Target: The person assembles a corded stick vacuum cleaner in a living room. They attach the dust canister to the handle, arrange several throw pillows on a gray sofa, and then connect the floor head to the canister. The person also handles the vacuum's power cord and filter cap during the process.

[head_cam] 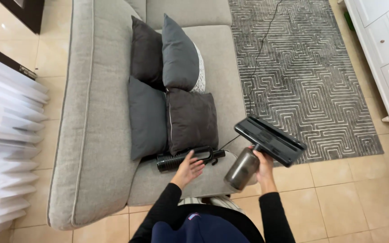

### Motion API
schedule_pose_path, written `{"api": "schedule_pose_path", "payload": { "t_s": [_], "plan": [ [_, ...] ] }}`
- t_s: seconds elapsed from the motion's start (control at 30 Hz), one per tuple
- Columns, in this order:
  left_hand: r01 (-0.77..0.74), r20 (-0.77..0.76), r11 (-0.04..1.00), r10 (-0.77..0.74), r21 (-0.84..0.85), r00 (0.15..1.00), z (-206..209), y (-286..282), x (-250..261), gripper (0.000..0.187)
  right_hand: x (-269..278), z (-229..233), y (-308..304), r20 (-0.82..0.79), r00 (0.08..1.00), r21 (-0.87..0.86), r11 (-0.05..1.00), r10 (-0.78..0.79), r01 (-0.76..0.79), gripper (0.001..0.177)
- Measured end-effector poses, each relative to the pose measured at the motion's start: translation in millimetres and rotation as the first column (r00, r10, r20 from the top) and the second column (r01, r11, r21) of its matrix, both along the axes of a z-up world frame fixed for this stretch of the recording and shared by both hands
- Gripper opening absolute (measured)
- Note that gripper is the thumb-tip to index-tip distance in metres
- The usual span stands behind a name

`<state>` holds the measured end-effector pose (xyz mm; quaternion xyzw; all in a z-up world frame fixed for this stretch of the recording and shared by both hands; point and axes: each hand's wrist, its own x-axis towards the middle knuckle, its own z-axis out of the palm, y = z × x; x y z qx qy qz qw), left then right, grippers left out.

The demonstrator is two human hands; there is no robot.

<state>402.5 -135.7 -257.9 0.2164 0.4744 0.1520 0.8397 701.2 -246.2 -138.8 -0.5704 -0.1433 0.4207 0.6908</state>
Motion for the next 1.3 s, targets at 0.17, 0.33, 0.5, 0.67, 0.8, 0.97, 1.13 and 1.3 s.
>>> {"api": "schedule_pose_path", "payload": {
  "t_s": [0.17, 0.33, 0.5, 0.67, 0.8, 0.97, 1.13, 1.3],
  "plan": [
    [-0.509, -0.234, 0.769, 0.452, -0.387, 0.861, -112, -27, 52, 0.065, 26, 8, -25, 0.095, 0.991, -0.003, 0.995, -0.099, 0.100, 0.028],
    [-0.725, -0.302, 0.606, 0.661, -0.326, 0.688, -145, -14, 115, 0.055, 53, 13, -41, 0.084, 0.991, -0.043, 0.993, -0.107, 0.111, 0.029],
    [-0.923, -0.465, 0.321, 0.797, -0.213, 0.385, -140, 42, 127, 0.071, 97, 3, -30, 0.083, 0.991, -0.066, 0.991, -0.109, 0.115, 0.033],
    [-0.887, -0.295, 0.451, 0.838, -0.100, 0.460, -143, 71, 115, 0.069, 151, 5, -11, 0.111, 0.992, -0.066, 0.995, -0.067, 0.075, 0.034],
    [-0.988, -0.549, 0.115, 0.822, -0.106, 0.154, -108, 90, 110, 0.080, 210, 13, 0, 0.141, 0.988, -0.148, 0.988, 0.064, -0.043, 0.034],
    [-0.996, -0.534, 0.059, 0.841, -0.067, 0.086, -107, 97, 110, 0.093, 284, 4, -2, 0.260, 0.949, -0.184, 0.974, 0.178, -0.132, 0.032],
    [-1.000, -0.578, 0.004, 0.816, -0.026, 0.018, -113, 71, 112, 0.095, 320, 11, 19, 0.276, 0.911, -0.218, 0.943, 0.305, -0.250, 0.029],
    [-1.000, -0.261, 0.014, 0.965, 0.026, 0.007, -94, 28, 103, 0.067, 313, -5, 58, 0.214, 0.932, -0.113, 0.955, 0.293, -0.275, 0.030]
  ]
}}
